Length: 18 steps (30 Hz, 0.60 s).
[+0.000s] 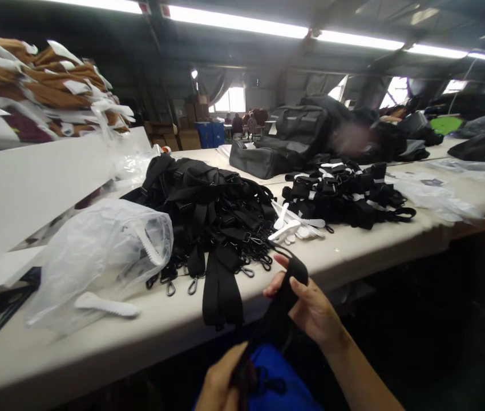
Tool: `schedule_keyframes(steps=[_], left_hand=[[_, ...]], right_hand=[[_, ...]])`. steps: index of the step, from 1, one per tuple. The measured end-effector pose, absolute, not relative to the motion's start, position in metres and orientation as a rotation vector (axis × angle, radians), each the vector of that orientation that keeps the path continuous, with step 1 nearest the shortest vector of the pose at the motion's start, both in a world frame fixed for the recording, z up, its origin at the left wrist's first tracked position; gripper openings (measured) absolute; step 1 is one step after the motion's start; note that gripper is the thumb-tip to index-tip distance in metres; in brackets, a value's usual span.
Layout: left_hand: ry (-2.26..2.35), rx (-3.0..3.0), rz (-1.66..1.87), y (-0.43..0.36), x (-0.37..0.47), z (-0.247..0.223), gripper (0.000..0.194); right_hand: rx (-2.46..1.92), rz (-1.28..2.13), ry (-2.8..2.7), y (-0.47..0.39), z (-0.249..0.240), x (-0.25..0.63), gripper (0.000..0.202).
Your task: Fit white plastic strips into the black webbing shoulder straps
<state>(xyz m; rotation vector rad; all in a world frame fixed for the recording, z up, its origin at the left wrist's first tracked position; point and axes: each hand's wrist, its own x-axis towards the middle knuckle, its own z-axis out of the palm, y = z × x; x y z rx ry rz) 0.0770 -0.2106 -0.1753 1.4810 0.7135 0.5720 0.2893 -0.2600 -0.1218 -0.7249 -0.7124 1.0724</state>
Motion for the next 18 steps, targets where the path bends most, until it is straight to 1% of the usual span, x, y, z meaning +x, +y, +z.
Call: schedule_keyframes(steps=[1, 3, 5, 7, 9, 12, 13, 15, 17, 18], left_hand=[[0.798, 1.378, 0.624, -0.204, 0.077, -0.170, 0.034], [0.862, 1.174, 0.728, -0.192, 0.078, -0.158, 0.034], [0.847, 0.965, 0.831, -0.181, 0.082, -0.147, 0.033], [0.783, 0.838, 0.946, -0.173, 0.088, -0.142, 0.026], [0.746, 0.753, 0.978, -0.168, 0.095, -0.142, 0.022], [0.748, 0.702, 0.973, -0.166, 0.105, -0.147, 0.021], [0.754, 0.694, 0.976, -0.165, 0.107, -0.149, 0.021], [0.765, 0.683, 0.987, -0.164, 0.108, -0.150, 0.021], [0.753, 0.698, 1.019, -0.161, 0.107, -0.148, 0.021], [0.732, 0.719, 1.042, -0.160, 0.105, -0.146, 0.020]], right_hand=[[-0.726, 1.015, -0.794, -0.266, -0.118, 0.291, 0.027], [-0.737, 0.942, -1.003, -0.280, -0.113, 0.290, 0.015], [-0.786, 0.948, -1.198, -0.292, -0.115, 0.282, 0.009], [-0.874, 1.002, -1.336, -0.302, -0.123, 0.271, 0.013], [-0.979, 1.021, -1.474, -0.310, -0.140, 0.258, 0.018], [-1.155, 0.922, -1.642, -0.317, -0.175, 0.238, 0.028], [-1.203, 0.899, -1.630, -0.319, -0.187, 0.232, 0.029], [-1.233, 0.955, -1.421, -0.322, -0.210, 0.225, 0.023], [-1.133, 1.123, -0.991, -0.326, -0.229, 0.223, 0.018], [-1.050, 1.214, -0.750, -0.328, -0.237, 0.225, 0.020]])
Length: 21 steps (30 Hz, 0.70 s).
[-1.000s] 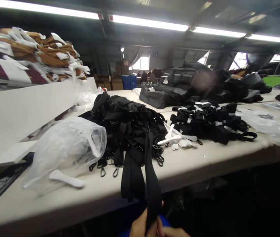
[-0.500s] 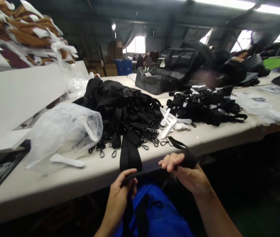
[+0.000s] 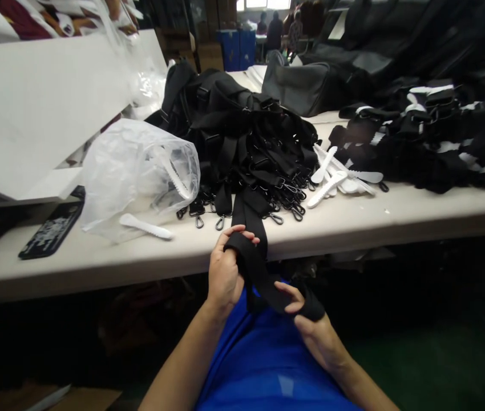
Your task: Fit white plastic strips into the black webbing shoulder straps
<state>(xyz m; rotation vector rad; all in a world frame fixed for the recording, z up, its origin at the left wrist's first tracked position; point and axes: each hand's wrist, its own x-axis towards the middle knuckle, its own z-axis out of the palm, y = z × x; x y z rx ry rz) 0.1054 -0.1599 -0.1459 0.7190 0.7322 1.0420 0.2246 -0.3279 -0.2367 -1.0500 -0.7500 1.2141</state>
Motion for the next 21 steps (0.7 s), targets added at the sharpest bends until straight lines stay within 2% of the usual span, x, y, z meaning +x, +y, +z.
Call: schedule_keyframes(steps=[3, 6, 9, 13, 15, 17, 18, 21], left_hand=[[0.613, 0.842, 1.121, -0.156, 0.101, -0.133, 0.015], [0.505, 1.043, 1.143, -0.152, 0.098, -0.116, 0.015], [0.405, 1.250, 1.097, -0.150, 0.098, -0.097, 0.015], [0.146, 1.401, 0.941, -0.153, 0.106, -0.060, 0.015], [0.026, 1.427, 0.838, -0.157, 0.113, -0.036, 0.017], [-0.067, 1.432, 0.768, -0.162, 0.120, -0.010, 0.020], [-0.095, 1.443, 0.740, -0.165, 0.123, 0.002, 0.021], [-0.116, 1.523, 0.689, -0.169, 0.129, 0.029, 0.025]], right_hand=[[-0.909, 1.441, -0.277, -0.335, -0.252, 0.237, 0.027], [-1.126, 1.559, -0.297, -0.339, -0.250, 0.254, 0.026], [-1.314, 1.387, -0.544, -0.334, -0.231, 0.270, 0.028], [-1.356, 0.879, -0.915, -0.309, -0.182, 0.280, 0.023], [-1.293, 0.719, -1.077, -0.294, -0.154, 0.281, 0.041], [-1.163, 0.734, -1.192, -0.280, -0.129, 0.282, 0.054], [-1.088, 0.790, -1.235, -0.274, -0.118, 0.282, 0.055], [-0.908, 0.995, -1.320, -0.263, -0.094, 0.283, 0.043]])
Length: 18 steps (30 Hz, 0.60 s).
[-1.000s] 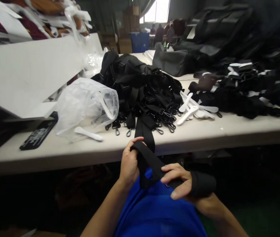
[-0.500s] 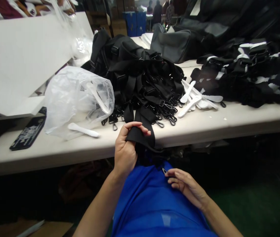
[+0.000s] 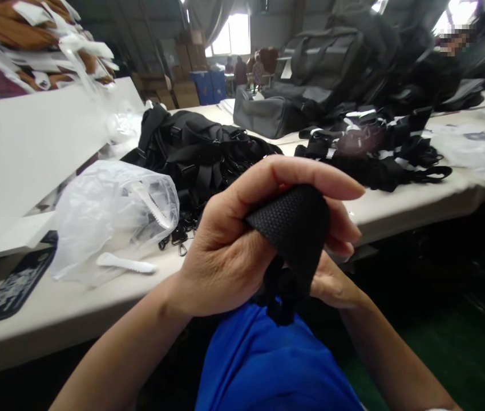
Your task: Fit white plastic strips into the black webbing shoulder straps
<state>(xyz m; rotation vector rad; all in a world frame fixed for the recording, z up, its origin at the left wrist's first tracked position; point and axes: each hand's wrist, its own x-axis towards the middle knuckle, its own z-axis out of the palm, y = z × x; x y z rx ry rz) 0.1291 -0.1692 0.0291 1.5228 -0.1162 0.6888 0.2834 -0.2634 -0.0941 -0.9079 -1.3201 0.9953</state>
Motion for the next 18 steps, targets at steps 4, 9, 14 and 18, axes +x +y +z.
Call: schedule_keyframes(steps=[4, 9, 14, 18], left_hand=[[-0.080, 1.665, 0.788, -0.164, 0.133, 0.038, 0.023], [-0.165, 1.913, 0.815, -0.157, 0.136, 0.032, 0.019], [-0.236, 1.899, 0.753, -0.160, 0.139, 0.029, 0.019], [-0.189, 1.633, 0.677, -0.163, 0.145, 0.025, 0.023]], right_hand=[[-0.869, 1.059, -1.309, -0.264, -0.084, 0.282, 0.038], [-0.975, 0.950, -1.220, -0.277, -0.084, 0.264, 0.043], [-1.166, 0.599, -1.027, -0.290, -0.092, 0.253, 0.027], [-1.113, 0.605, -0.993, -0.291, -0.102, 0.268, 0.009]])
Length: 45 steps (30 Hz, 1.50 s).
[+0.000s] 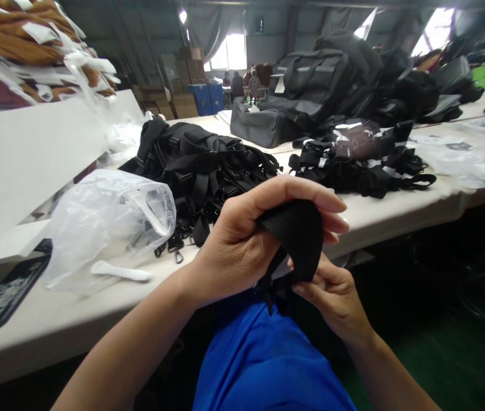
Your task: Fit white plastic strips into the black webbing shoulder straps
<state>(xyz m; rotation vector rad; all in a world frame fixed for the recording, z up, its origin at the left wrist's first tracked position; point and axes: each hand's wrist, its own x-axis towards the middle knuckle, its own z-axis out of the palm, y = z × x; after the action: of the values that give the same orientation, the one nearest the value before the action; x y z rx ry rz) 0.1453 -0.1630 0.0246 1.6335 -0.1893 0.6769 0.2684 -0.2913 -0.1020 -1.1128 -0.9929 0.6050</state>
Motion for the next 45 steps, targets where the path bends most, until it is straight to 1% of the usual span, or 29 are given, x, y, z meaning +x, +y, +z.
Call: schedule_keyframes(steps=[2, 5, 7, 10, 14, 19, 24, 28, 29, 31, 32, 33, 34, 35, 36, 39, 40, 41, 45], left_hand=[[-0.190, 1.473, 0.638, -0.164, 0.151, 0.022, 0.021], [-0.201, 1.316, 0.648, -0.166, 0.158, 0.016, 0.013], [-0.190, 1.263, 0.692, -0.165, 0.160, 0.011, 0.011], [-0.122, 1.247, 0.780, -0.157, 0.158, 0.001, 0.012], [0.034, 1.252, 0.932, -0.134, 0.153, -0.019, 0.012], [0.216, 1.203, 1.127, -0.101, 0.152, -0.044, 0.014], [0.312, 1.121, 1.205, -0.081, 0.151, -0.064, 0.020], [0.337, 1.109, 1.169, -0.085, 0.151, -0.073, 0.019], [0.333, 1.112, 1.157, -0.089, 0.151, -0.073, 0.018], [0.312, 1.151, 1.137, -0.100, 0.147, -0.068, 0.014], [0.301, 1.201, 1.130, -0.106, 0.143, -0.064, 0.013], [0.284, 1.278, 1.117, -0.113, 0.139, -0.059, 0.013], [0.247, 1.379, 1.081, -0.122, 0.134, -0.052, 0.014], [0.178, 1.494, 1.017, -0.131, 0.130, -0.047, 0.016], [0.068, 1.614, 0.916, -0.141, 0.126, -0.042, 0.018], [-0.444, 1.925, 0.541, -0.177, 0.122, -0.047, 0.021], [-0.619, 2.024, 0.465, -0.190, 0.124, -0.056, 0.019], [-0.713, 2.107, 0.494, -0.203, 0.126, -0.070, 0.017], [-0.717, 2.477, 0.507, -0.234, 0.130, -0.141, 0.018]], right_hand=[[-1.028, 0.748, -0.976, -0.286, -0.107, 0.277, 0.011], [-0.852, 1.047, -0.962, -0.272, -0.111, 0.279, 0.021], [-0.765, 1.186, -0.971, -0.263, -0.114, 0.275, 0.028], [-0.757, 1.283, -0.938, -0.256, -0.121, 0.271, 0.035], [-0.884, 1.395, -0.886, -0.258, -0.142, 0.278, 0.036], [-0.871, 1.519, -0.866, -0.269, -0.166, 0.285, 0.037], [-0.930, 1.471, -0.708, -0.280, -0.183, 0.284, 0.043], [-1.021, 1.379, -0.553, -0.282, -0.191, 0.277, 0.035], [-1.060, 1.352, -0.548, -0.281, -0.192, 0.274, 0.040], [-1.162, 1.311, -0.602, -0.279, -0.192, 0.270, 0.061], [-1.225, 1.291, -0.665, -0.278, -0.191, 0.268, 0.064], [-1.295, 1.256, -0.734, -0.276, -0.191, 0.267, 0.057], [-1.365, 1.197, -0.789, -0.274, -0.190, 0.266, 0.045], [-1.419, 1.114, -0.815, -0.272, -0.190, 0.265, 0.033], [-1.450, 1.016, -0.805, -0.270, -0.189, 0.264, 0.025], [-1.381, 0.816, -0.631, -0.264, -0.185, 0.263, 0.021], [-1.322, 0.815, -0.573, -0.263, -0.183, 0.263, 0.021], [-1.266, 0.838, -0.526, -0.263, -0.180, 0.263, 0.020], [-1.101, 0.888, -0.376, -0.268, -0.168, 0.270, 0.021]])
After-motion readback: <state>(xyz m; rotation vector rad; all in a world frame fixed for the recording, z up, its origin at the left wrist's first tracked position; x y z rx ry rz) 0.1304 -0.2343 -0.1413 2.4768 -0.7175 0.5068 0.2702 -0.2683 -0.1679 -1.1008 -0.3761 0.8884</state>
